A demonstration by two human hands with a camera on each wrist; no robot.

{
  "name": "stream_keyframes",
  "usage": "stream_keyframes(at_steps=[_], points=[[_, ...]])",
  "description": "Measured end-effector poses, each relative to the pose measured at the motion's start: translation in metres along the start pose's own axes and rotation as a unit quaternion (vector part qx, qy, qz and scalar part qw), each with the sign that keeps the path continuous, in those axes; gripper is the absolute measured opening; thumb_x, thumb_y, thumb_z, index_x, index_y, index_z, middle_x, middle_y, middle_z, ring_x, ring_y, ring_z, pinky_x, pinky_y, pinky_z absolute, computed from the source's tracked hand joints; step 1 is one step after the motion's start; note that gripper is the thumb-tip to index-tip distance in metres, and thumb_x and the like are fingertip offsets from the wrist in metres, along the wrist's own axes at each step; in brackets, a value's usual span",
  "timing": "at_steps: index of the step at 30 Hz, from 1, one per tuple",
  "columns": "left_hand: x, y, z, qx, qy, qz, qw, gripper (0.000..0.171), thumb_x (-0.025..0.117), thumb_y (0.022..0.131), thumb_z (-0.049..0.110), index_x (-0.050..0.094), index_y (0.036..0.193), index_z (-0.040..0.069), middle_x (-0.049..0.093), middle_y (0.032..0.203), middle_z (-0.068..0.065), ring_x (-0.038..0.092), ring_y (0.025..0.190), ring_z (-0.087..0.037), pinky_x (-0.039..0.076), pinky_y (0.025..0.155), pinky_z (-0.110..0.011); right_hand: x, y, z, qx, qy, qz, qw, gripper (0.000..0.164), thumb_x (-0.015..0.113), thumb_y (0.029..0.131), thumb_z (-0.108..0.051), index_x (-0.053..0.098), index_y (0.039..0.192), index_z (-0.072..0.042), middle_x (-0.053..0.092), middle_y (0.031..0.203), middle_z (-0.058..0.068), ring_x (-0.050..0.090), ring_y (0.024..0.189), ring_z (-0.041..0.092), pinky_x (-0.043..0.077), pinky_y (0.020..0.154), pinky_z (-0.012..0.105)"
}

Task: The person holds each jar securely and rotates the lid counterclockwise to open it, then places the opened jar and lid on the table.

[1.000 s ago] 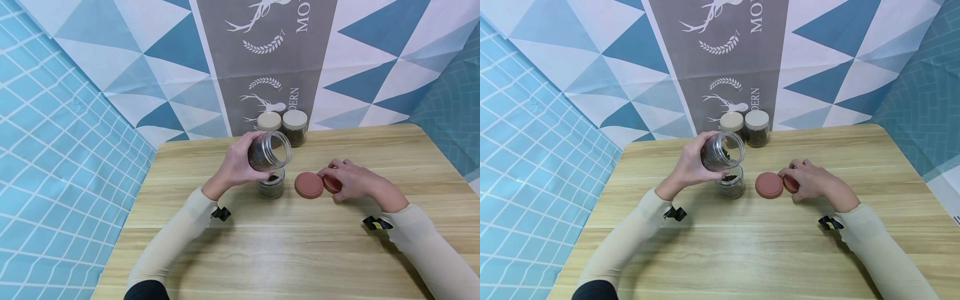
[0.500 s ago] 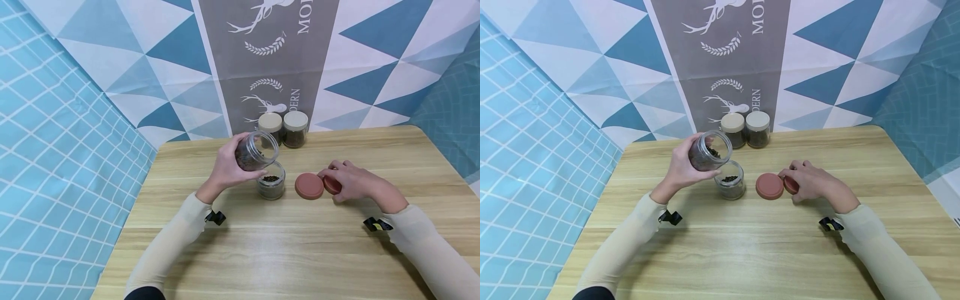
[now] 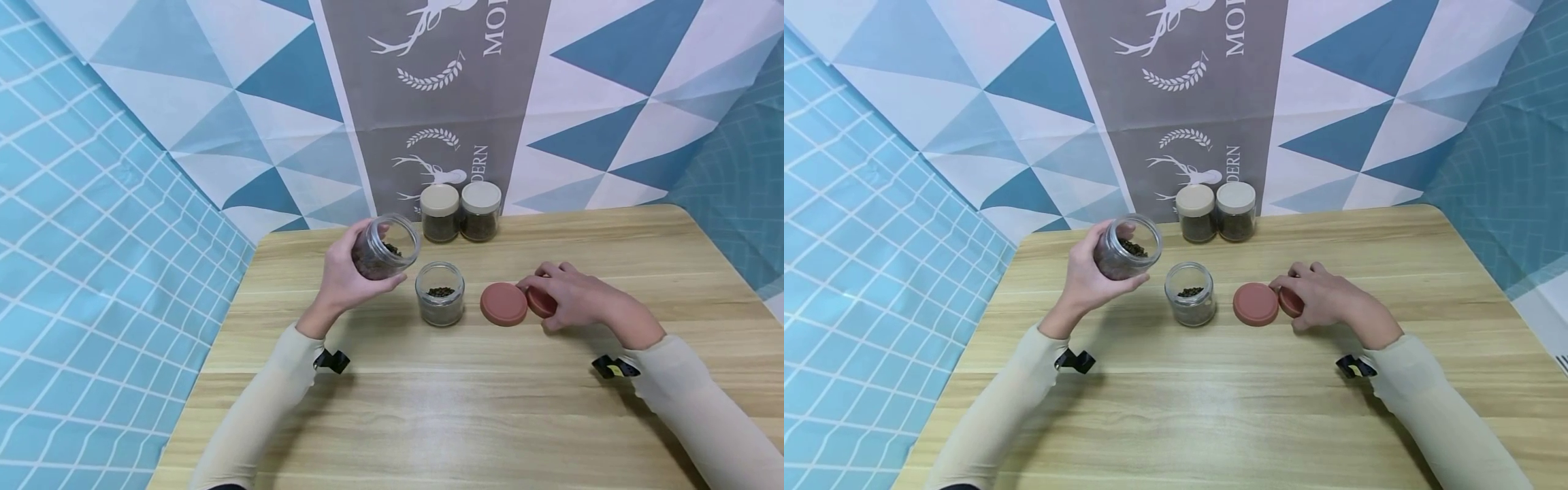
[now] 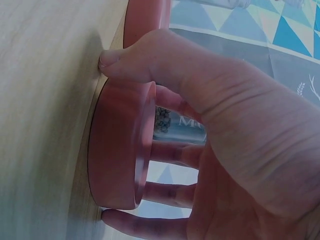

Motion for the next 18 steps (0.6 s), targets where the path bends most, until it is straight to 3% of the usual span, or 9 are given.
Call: stream_keyframes(at_steps=[5, 9, 15, 18], points=[[-0.011, -0.006, -0.011, -0.030, 0.008, 0.013, 0.9994, 0.096, 0.107, 0.065, 0.020, 0.064, 0.150, 0.003, 0.079, 0.138, -0.017, 0.077, 0.127, -0.035, 0.059, 0.112, -0.036, 0.000, 0.000, -0.001, 0.000, 0.000, -0.001, 1.000, 0.082, 0.098, 0.072, -0.026, 0.070, 0.149, -0.020, 0.063, 0.141, 0.017, 0.056, 0.115, 0.037, 0.058, 0.075, 0.043], [-0.016, -0.010, -0.016, -0.042, 0.001, 0.019, 0.9989, 0.096, 0.106, 0.067, 0.018, 0.063, 0.151, 0.001, 0.079, 0.138, -0.017, 0.078, 0.127, -0.036, 0.055, 0.112, -0.021, -0.001, 0.000, -0.001, 0.001, 0.000, -0.002, 1.000, 0.082, 0.099, 0.072, -0.025, 0.070, 0.149, -0.019, 0.063, 0.141, 0.018, 0.056, 0.115, 0.037, 0.058, 0.075, 0.044], [-0.019, -0.014, -0.020, -0.054, -0.065, 0.020, 0.9962, 0.091, 0.103, 0.069, 0.006, 0.061, 0.150, -0.001, 0.079, 0.140, -0.020, 0.078, 0.128, -0.037, 0.056, 0.112, -0.015, 0.000, 0.000, -0.001, 0.001, -0.001, -0.001, 1.000, 0.081, 0.098, 0.073, -0.025, 0.070, 0.149, -0.019, 0.063, 0.141, 0.018, 0.056, 0.115, 0.037, 0.058, 0.076, 0.044], [-0.019, -0.015, -0.022, -0.069, -0.105, 0.019, 0.9920, 0.089, 0.101, 0.070, 0.000, 0.061, 0.149, 0.000, 0.077, 0.142, -0.021, 0.078, 0.129, -0.026, 0.058, 0.112, -0.018, 0.001, 0.000, -0.001, 0.000, -0.001, -0.001, 1.000, 0.080, 0.098, 0.074, -0.026, 0.070, 0.149, -0.019, 0.063, 0.141, 0.017, 0.056, 0.115, 0.037, 0.057, 0.075, 0.043]])
Point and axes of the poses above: each hand's wrist, its own y-axis towards the middle knuckle, its own x-axis out of the palm, z = x × y, the point moved 7 cm from there along y, towards the middle knuckle
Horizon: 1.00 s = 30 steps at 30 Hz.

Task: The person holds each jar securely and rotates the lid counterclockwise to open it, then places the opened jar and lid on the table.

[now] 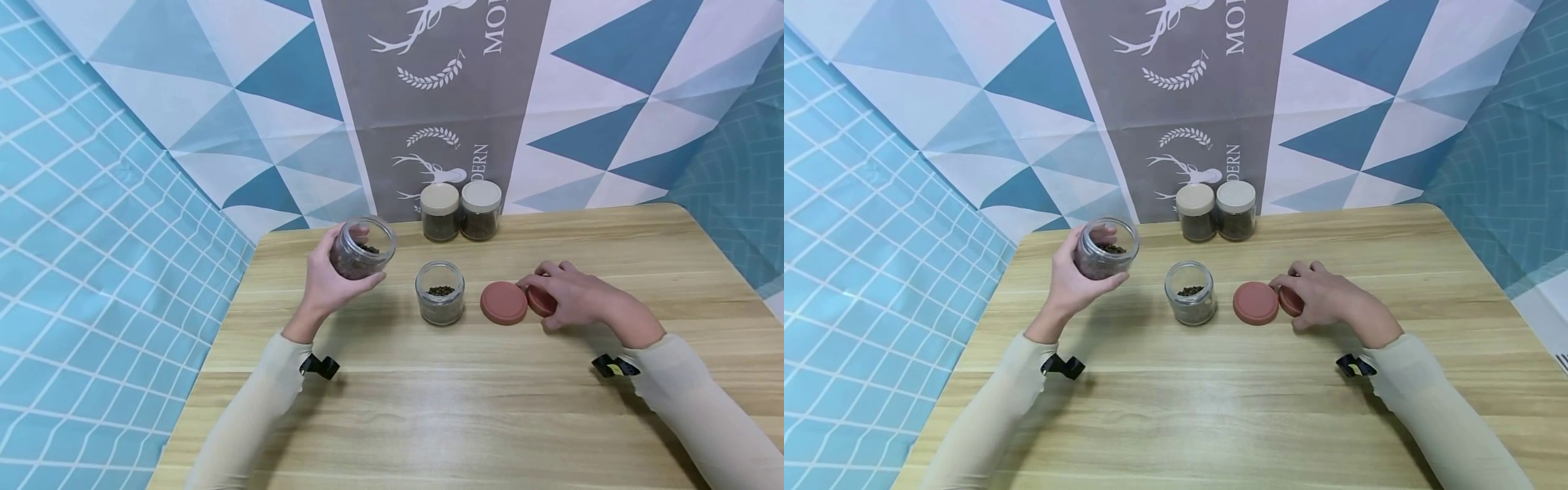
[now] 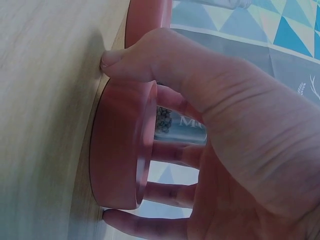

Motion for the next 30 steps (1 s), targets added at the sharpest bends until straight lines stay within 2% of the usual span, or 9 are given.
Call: stream_keyframes(at_steps=[5, 8, 11, 13, 17, 20, 23, 30], points=[[-0.001, 0.000, -0.005, -0.020, -0.052, -0.002, 0.9984, 0.087, 0.095, 0.072, -0.007, 0.058, 0.151, -0.001, 0.074, 0.144, -0.025, 0.075, 0.127, -0.008, 0.060, 0.111, -0.021, 0.000, 0.000, 0.001, 0.001, 0.001, 0.000, 1.000, 0.081, 0.098, 0.074, -0.027, 0.070, 0.149, -0.019, 0.063, 0.141, 0.017, 0.056, 0.115, 0.037, 0.057, 0.075, 0.043], [-0.002, 0.000, -0.007, -0.021, -0.075, -0.002, 0.9969, 0.087, 0.092, 0.072, -0.010, 0.055, 0.151, -0.003, 0.073, 0.144, -0.027, 0.076, 0.126, -0.007, 0.060, 0.111, -0.023, -0.001, 0.000, 0.001, 0.002, 0.004, -0.001, 1.000, 0.081, 0.098, 0.074, -0.026, 0.069, 0.149, -0.019, 0.063, 0.141, 0.017, 0.056, 0.115, 0.037, 0.058, 0.075, 0.043], [-0.002, -0.001, -0.009, -0.017, -0.092, -0.002, 0.9956, 0.086, 0.091, 0.072, -0.009, 0.054, 0.149, -0.001, 0.075, 0.141, -0.020, 0.077, 0.125, -0.007, 0.059, 0.113, -0.024, -0.001, 0.000, 0.001, 0.003, 0.006, -0.003, 1.000, 0.081, 0.098, 0.074, -0.026, 0.069, 0.150, -0.019, 0.063, 0.141, 0.017, 0.056, 0.116, 0.038, 0.059, 0.076, 0.044], [-0.001, -0.001, -0.010, -0.012, -0.106, -0.003, 0.9943, 0.086, 0.094, 0.072, -0.005, 0.054, 0.148, 0.001, 0.077, 0.138, -0.009, 0.077, 0.124, -0.007, 0.059, 0.113, -0.024, -0.001, 0.000, 0.001, 0.003, 0.006, -0.003, 1.000, 0.081, 0.098, 0.074, -0.026, 0.069, 0.150, -0.019, 0.063, 0.141, 0.017, 0.056, 0.116, 0.037, 0.058, 0.076, 0.044], [0.002, -0.002, -0.010, 0.005, -0.141, -0.005, 0.9899, 0.089, 0.103, 0.077, 0.022, 0.053, 0.149, 0.008, 0.074, 0.135, 0.007, 0.076, 0.125, -0.006, 0.058, 0.114, -0.023, 0.000, 0.000, 0.001, 0.005, 0.003, -0.003, 1.000, 0.081, 0.097, 0.074, -0.027, 0.069, 0.150, -0.020, 0.063, 0.140, 0.017, 0.055, 0.115, 0.037, 0.058, 0.075, 0.043], [0.004, -0.002, -0.009, 0.018, -0.161, -0.003, 0.9868, 0.098, 0.104, 0.078, 0.044, 0.050, 0.152, 0.010, 0.074, 0.135, 0.009, 0.075, 0.126, -0.006, 0.058, 0.114, -0.022, 0.000, 0.000, 0.001, 0.005, 0.002, -0.003, 1.000, 0.081, 0.097, 0.074, -0.027, 0.069, 0.150, -0.020, 0.063, 0.141, 0.017, 0.055, 0.115, 0.036, 0.057, 0.074, 0.043], [0.005, -0.001, -0.008, 0.026, -0.173, 0.000, 0.9846, 0.101, 0.103, 0.078, 0.050, 0.049, 0.153, 0.008, 0.073, 0.135, 0.011, 0.074, 0.126, -0.005, 0.057, 0.114, -0.023, 0.000, 0.000, 0.001, 0.004, 0.002, -0.003, 1.000, 0.081, 0.097, 0.074, -0.027, 0.069, 0.150, -0.020, 0.063, 0.141, 0.017, 0.055, 0.114, 0.036, 0.057, 0.074, 0.043], [0.012, -0.003, -0.011, 0.044, -0.187, 0.000, 0.9814, 0.099, 0.103, 0.078, 0.051, 0.049, 0.149, 0.008, 0.073, 0.133, 0.010, 0.072, 0.124, -0.005, 0.056, 0.114, -0.021, 0.000, 0.000, 0.000, 0.000, 0.008, -0.001, 1.000, 0.081, 0.097, 0.074, -0.025, 0.069, 0.150, -0.019, 0.063, 0.140, 0.017, 0.055, 0.115, 0.037, 0.057, 0.076, 0.042]])
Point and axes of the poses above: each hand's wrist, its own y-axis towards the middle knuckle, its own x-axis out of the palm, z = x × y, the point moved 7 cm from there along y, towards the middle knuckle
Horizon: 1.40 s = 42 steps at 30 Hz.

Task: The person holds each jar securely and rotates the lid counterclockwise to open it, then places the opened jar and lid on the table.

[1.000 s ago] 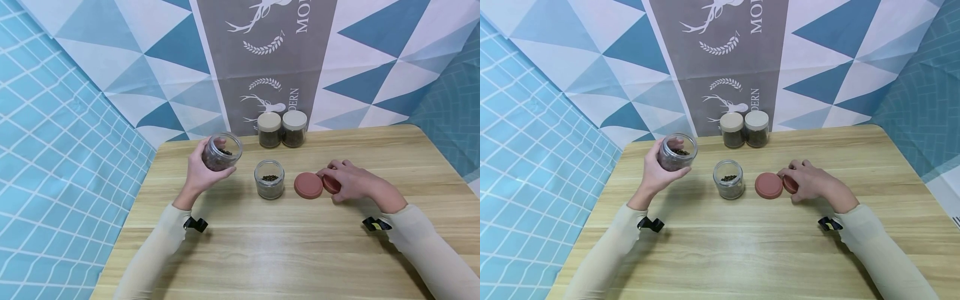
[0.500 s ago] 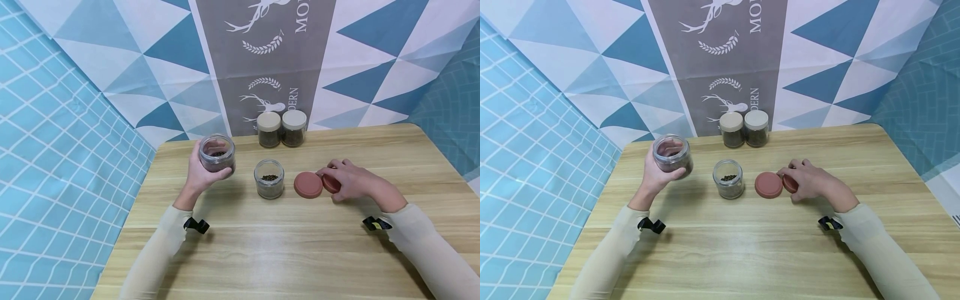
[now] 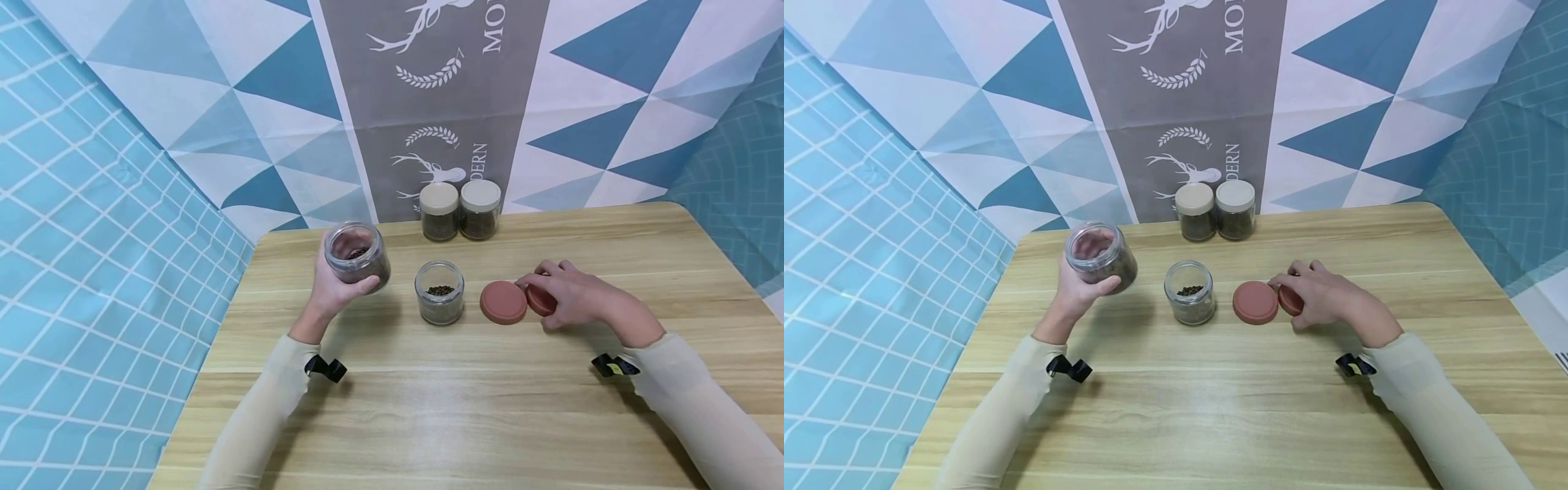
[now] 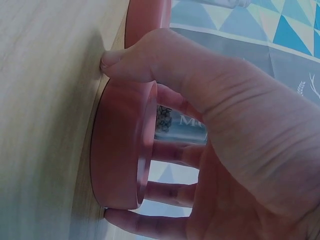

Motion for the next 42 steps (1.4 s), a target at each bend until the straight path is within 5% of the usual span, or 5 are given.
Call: stream_keyframes(at_steps=[5, 12, 23, 36, 42], points=[[0.004, -0.006, -0.007, -0.003, 0.003, -0.003, 1.0000, 0.099, 0.104, 0.077, 0.050, 0.048, 0.148, 0.008, 0.072, 0.134, 0.008, 0.071, 0.123, -0.006, 0.056, 0.114, -0.021, -0.001, 0.001, -0.001, -0.007, 0.010, 0.002, 1.000, 0.082, 0.098, 0.072, -0.022, 0.069, 0.149, -0.018, 0.063, 0.139, 0.017, 0.054, 0.116, 0.037, 0.056, 0.078, 0.042], [0.010, -0.013, -0.020, -0.029, 0.010, -0.023, 0.9993, 0.091, 0.104, 0.075, 0.021, 0.049, 0.142, -0.006, 0.073, 0.134, 0.003, 0.073, 0.123, -0.009, 0.058, 0.114, -0.024, -0.001, 0.001, -0.002, -0.003, 0.017, -0.005, 1.000, 0.084, 0.099, 0.071, -0.022, 0.069, 0.150, -0.018, 0.064, 0.139, 0.018, 0.054, 0.117, 0.038, 0.057, 0.079, 0.044], [0.022, -0.027, -0.037, -0.099, 0.051, -0.098, 0.9890, 0.090, 0.094, 0.069, -0.011, 0.046, 0.145, -0.006, 0.068, 0.140, -0.034, 0.070, 0.128, -0.004, 0.053, 0.121, -0.023, 0.001, 0.000, -0.002, -0.006, 0.018, -0.004, 1.000, 0.085, 0.098, 0.071, -0.021, 0.068, 0.150, -0.018, 0.062, 0.140, 0.019, 0.055, 0.118, 0.037, 0.058, 0.080, 0.045], [0.026, -0.034, -0.055, -0.135, 0.049, -0.133, 0.9807, 0.092, 0.094, 0.070, -0.012, 0.043, 0.147, -0.009, 0.066, 0.145, -0.036, 0.072, 0.131, -0.014, 0.054, 0.123, -0.027, 0.000, 0.000, -0.001, -0.009, 0.019, -0.006, 1.000, 0.085, 0.099, 0.071, -0.020, 0.068, 0.150, -0.018, 0.063, 0.140, 0.019, 0.055, 0.117, 0.037, 0.057, 0.079, 0.043], [0.027, -0.038, -0.064, -0.151, 0.049, -0.144, 0.9768, 0.093, 0.094, 0.071, -0.011, 0.041, 0.147, -0.008, 0.066, 0.147, -0.036, 0.071, 0.131, -0.008, 0.053, 0.123, -0.025, 0.001, 0.000, -0.001, -0.004, 0.024, -0.009, 1.000, 0.085, 0.099, 0.072, -0.021, 0.068, 0.150, -0.018, 0.062, 0.140, 0.019, 0.055, 0.118, 0.038, 0.058, 0.079, 0.044]])
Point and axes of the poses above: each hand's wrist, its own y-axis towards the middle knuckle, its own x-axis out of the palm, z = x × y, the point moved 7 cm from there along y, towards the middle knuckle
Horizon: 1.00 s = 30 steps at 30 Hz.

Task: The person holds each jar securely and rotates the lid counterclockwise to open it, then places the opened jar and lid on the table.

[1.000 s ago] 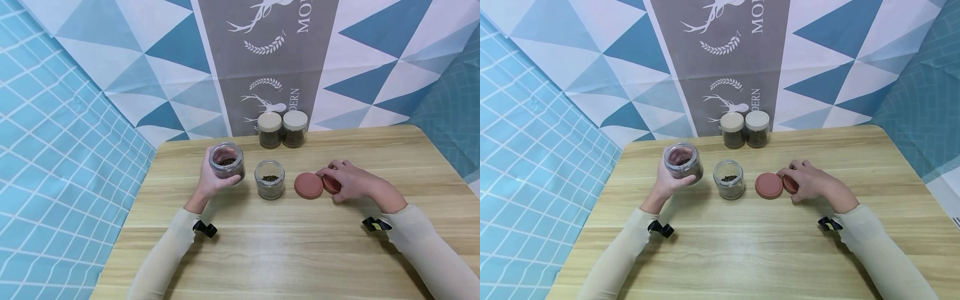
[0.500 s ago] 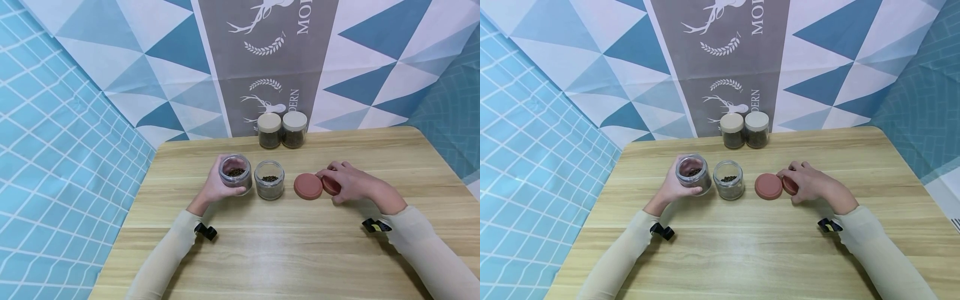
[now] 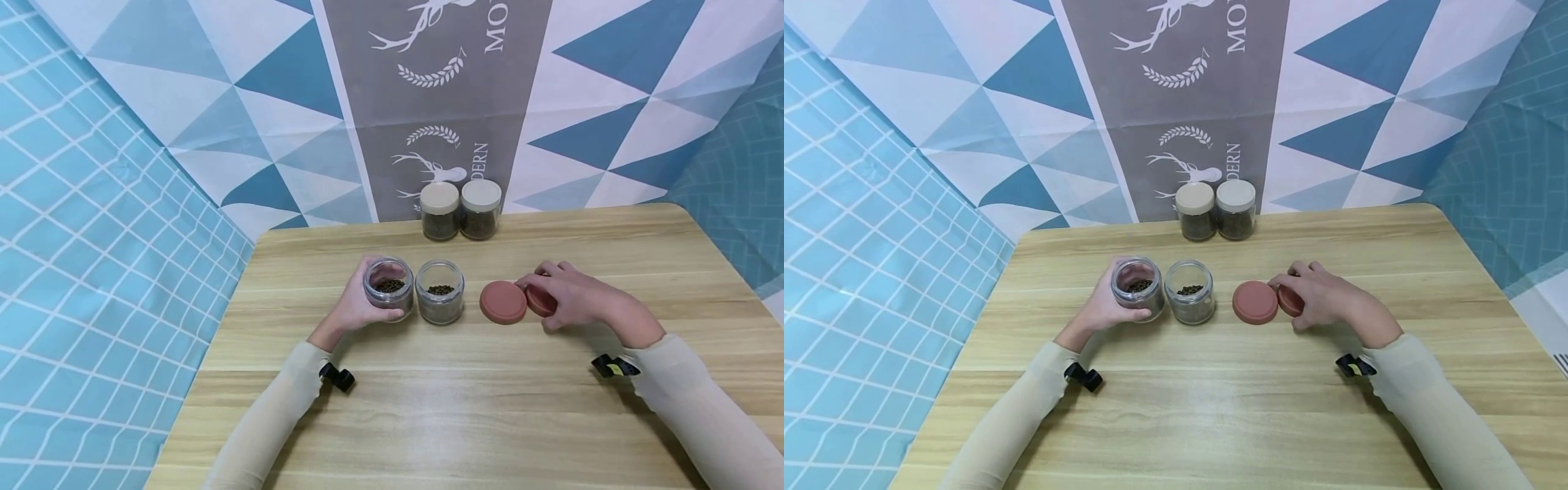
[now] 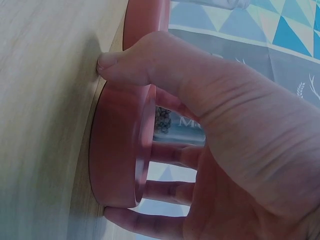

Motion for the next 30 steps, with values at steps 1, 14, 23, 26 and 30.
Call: stream_keyframes(at_steps=[1, 14, 23, 26, 30], points=[[0.001, 0.000, -0.002, -0.002, 0.001, -0.002, 1.0000, 0.093, 0.094, 0.071, -0.011, 0.041, 0.147, -0.007, 0.066, 0.147, -0.036, 0.070, 0.131, -0.007, 0.053, 0.123, -0.025, 0.000, 0.000, 0.000, 0.000, 0.001, 0.000, 1.000, 0.085, 0.099, 0.072, -0.020, 0.068, 0.150, -0.018, 0.062, 0.140, 0.019, 0.055, 0.118, 0.038, 0.058, 0.080, 0.044], [0.001, -0.004, -0.018, -0.035, 0.018, -0.020, 0.9990, 0.092, 0.095, 0.072, -0.010, 0.042, 0.148, -0.007, 0.065, 0.151, -0.032, 0.063, 0.145, -0.052, 0.052, 0.129, -0.038, 0.001, 0.001, 0.000, 0.001, -0.002, 0.001, 1.000, 0.084, 0.099, 0.072, -0.020, 0.068, 0.151, -0.018, 0.061, 0.142, 0.020, 0.055, 0.119, 0.038, 0.058, 0.080, 0.044], [0.001, -0.002, -0.021, -0.071, 0.028, -0.047, 0.9960, 0.094, 0.097, 0.073, -0.009, 0.043, 0.150, -0.003, 0.065, 0.156, -0.027, 0.061, 0.150, -0.047, 0.048, 0.133, -0.049, 0.000, -0.001, 0.000, -0.003, -0.003, 0.005, 1.000, 0.083, 0.098, 0.072, -0.020, 0.069, 0.150, -0.018, 0.062, 0.141, 0.019, 0.055, 0.117, 0.037, 0.057, 0.079, 0.043], [0.001, -0.001, -0.021, -0.077, 0.029, -0.058, 0.9950, 0.094, 0.097, 0.074, -0.009, 0.043, 0.149, -0.003, 0.064, 0.156, -0.027, 0.061, 0.151, -0.047, 0.046, 0.134, -0.048, 0.000, -0.002, 0.000, -0.003, -0.003, 0.004, 1.000, 0.083, 0.098, 0.072, -0.020, 0.069, 0.150, -0.018, 0.062, 0.141, 0.019, 0.055, 0.117, 0.037, 0.057, 0.079, 0.043], [0.001, -0.001, -0.020, -0.075, 0.033, -0.062, 0.9947, 0.093, 0.097, 0.074, -0.009, 0.043, 0.148, -0.004, 0.064, 0.156, -0.028, 0.061, 0.151, -0.047, 0.046, 0.134, -0.048, 0.000, -0.001, 0.000, -0.001, -0.001, 0.003, 1.000, 0.084, 0.098, 0.072, -0.020, 0.069, 0.150, -0.018, 0.062, 0.142, 0.020, 0.055, 0.118, 0.038, 0.057, 0.079, 0.043]])
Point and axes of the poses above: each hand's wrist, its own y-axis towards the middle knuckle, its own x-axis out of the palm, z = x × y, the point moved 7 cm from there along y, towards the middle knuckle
